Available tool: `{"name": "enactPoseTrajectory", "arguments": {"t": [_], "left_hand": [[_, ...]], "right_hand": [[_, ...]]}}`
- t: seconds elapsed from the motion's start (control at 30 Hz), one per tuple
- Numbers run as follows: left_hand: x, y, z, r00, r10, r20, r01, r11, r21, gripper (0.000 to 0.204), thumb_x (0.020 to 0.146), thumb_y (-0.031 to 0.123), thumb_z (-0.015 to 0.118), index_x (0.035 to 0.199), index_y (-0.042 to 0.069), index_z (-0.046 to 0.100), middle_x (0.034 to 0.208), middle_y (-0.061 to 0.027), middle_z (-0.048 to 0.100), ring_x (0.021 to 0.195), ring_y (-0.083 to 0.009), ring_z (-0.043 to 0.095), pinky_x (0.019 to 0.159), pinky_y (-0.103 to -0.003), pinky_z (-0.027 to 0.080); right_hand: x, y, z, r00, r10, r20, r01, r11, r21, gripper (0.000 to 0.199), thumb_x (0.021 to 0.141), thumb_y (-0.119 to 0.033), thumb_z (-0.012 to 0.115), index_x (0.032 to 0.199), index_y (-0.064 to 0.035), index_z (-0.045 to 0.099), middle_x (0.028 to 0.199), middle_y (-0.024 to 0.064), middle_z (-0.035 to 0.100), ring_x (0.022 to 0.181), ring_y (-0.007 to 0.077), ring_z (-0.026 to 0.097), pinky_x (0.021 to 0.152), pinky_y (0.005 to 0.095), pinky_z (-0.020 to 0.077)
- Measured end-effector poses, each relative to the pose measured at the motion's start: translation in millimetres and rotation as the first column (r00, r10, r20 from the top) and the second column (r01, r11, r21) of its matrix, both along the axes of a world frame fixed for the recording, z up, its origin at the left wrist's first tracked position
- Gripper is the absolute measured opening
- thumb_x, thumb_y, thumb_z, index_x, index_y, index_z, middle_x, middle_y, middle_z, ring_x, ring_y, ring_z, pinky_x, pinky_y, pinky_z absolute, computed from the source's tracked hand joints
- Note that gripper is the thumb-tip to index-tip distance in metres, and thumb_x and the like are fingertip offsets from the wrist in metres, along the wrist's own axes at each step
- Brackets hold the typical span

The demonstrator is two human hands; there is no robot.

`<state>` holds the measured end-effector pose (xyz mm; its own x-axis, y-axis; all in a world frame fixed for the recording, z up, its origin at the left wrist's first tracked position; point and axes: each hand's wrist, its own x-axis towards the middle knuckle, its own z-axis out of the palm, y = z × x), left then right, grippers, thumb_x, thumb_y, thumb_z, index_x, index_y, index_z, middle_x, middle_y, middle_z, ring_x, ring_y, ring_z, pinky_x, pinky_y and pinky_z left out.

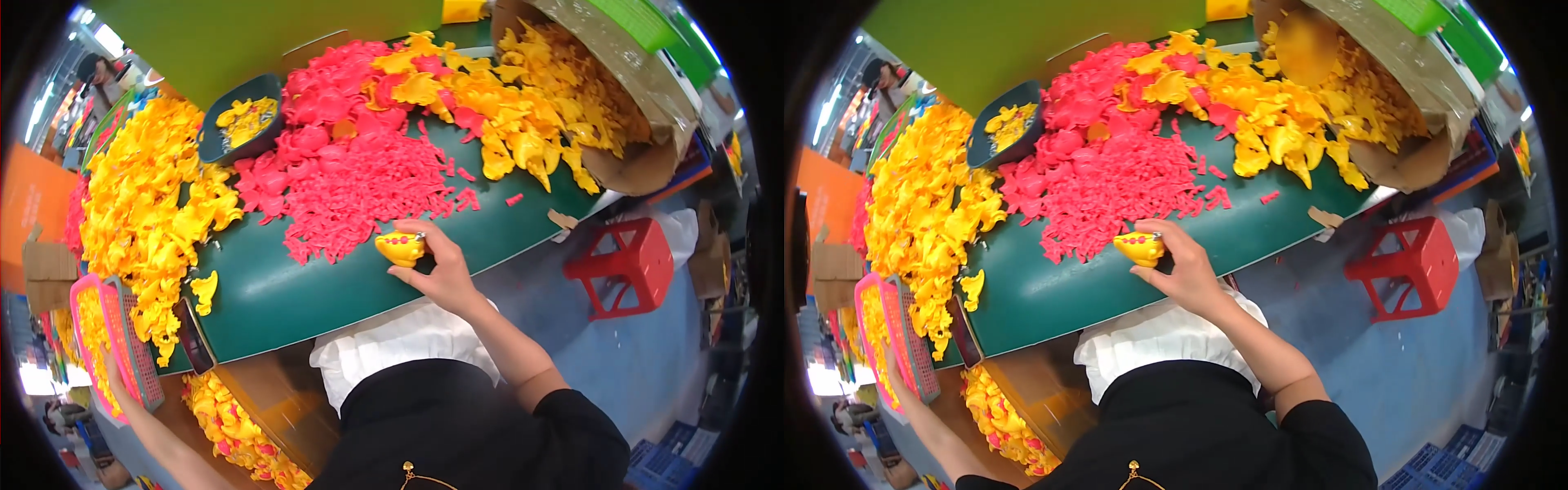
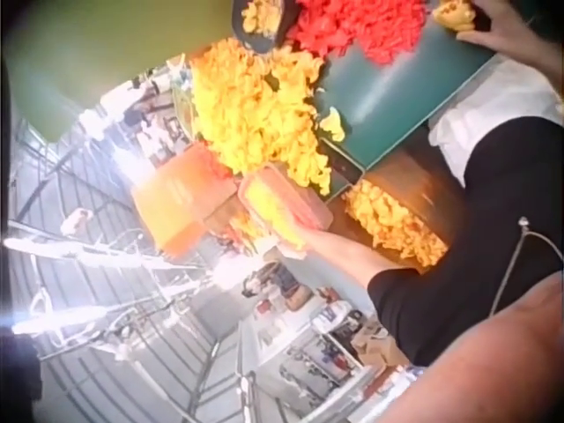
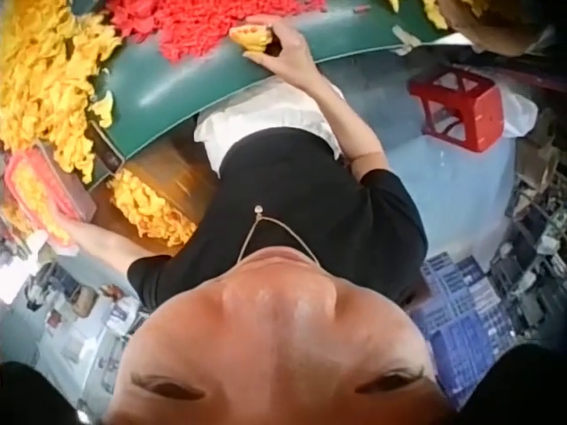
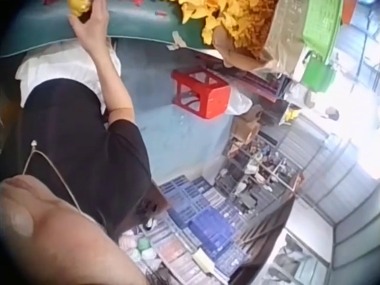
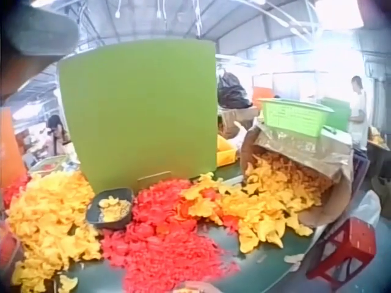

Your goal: Assembling small yellow toy ducks by manually attaching pink components and small rings.

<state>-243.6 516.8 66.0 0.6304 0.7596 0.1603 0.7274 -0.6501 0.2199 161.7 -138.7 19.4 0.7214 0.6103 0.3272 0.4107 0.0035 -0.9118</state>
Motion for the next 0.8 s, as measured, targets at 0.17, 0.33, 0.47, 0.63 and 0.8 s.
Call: {"name": "enactPoseTrajectory", "arguments": {"t": [0.17,0.33,0.47,0.63,0.8], "left_hand": [[-66.9,8.2,0.4,0.999,-0.023,0.033,0.023,1.0,0.003,0.065,0.097,0.038,0.043,0.149,0.002,0.028,0.153,-0.0164,0.031,0.142,-0.0285,0.028,0.116,-0.038,0.023],[-72.9,-4.5,-22.0,0.997,-0.041,0.07,0.042,0.999,-0.015,0.063,0.097,0.031,0.044,0.149,0.001,0.027,0.153,-0.0165,0.03,0.142,-0.0289,0.027,0.117,-0.038,0.023],[-46.4,-5.3,-67.4,0.991,-0.063,0.116,0.07,0.996,-0.062,0.061,0.097,0.025,0.044,0.149,0.0,0.026,0.153,-0.0166,0.029,0.142,-0.0291,0.026,0.117,-0.038,0.022],[-187.1,56.8,11.9,0.982,0.151,0.109,-0.154,0.988,0.02,0.059,0.097,0.018,0.045,0.149,0.0,0.025,0.153,-0.0167,0.027,0.142,-0.0295,0.025,0.117,-0.038,0.022],[-167.4,47.2,-15.5,0.862,0.362,0.356,-0.389,0.921,0.006,0.062,0.087,0.025,0.063,0.137,-0.006,0.044,0.133,-0.0221,0.053,0.128,-0.0331,0.047,0.106,-0.038,0.037]], "right_hand": [[2.0,3.7,1.2,0.994,0.024,0.109,-0.027,0.999,0.029,0.055,0.073,-0.005,0.081,0.122,-0.0039,0.056,0.123,0.0133,0.059,0.113,0.0258,0.06,0.091,0.0329,0.0494],[-1.1,3.1,0.8,0.987,-0.014,0.16,0.01,1.0,0.024,0.054,0.072,-0.005,0.081,0.121,-0.0048,0.057,0.123,0.0128,0.059,0.113,0.0275,0.06,0.093,0.0348,0.0485],[-6.7,28.8,6.9,0.991,0.132,0.025,-0.132,0.991,0.003,0.056,0.073,-0.007,0.08,0.123,-0.0049,0.054,0.12,0.0123,0.059,0.109,0.0266,0.06,0.092,0.0344,0.0482],[-34.4,91.3,29.4,0.76,0.649,-0.011,-0.647,0.759,0.069,0.057,0.077,-0.008,0.076,0.127,-0.0082,0.05,0.112,0.0103,0.058,0.102,0.0213,0.061,0.089,0.0341,0.0494],[-25.2,157.3,-8.3,0.772,0.636,0.02,-0.636,0.772,0.015,0.056,0.08,-0.007,0.074,0.129,-0.0056,0.047,0.112,0.0111,0.057,0.105,0.02,0.058,0.09,0.0329,0.0479]]}}
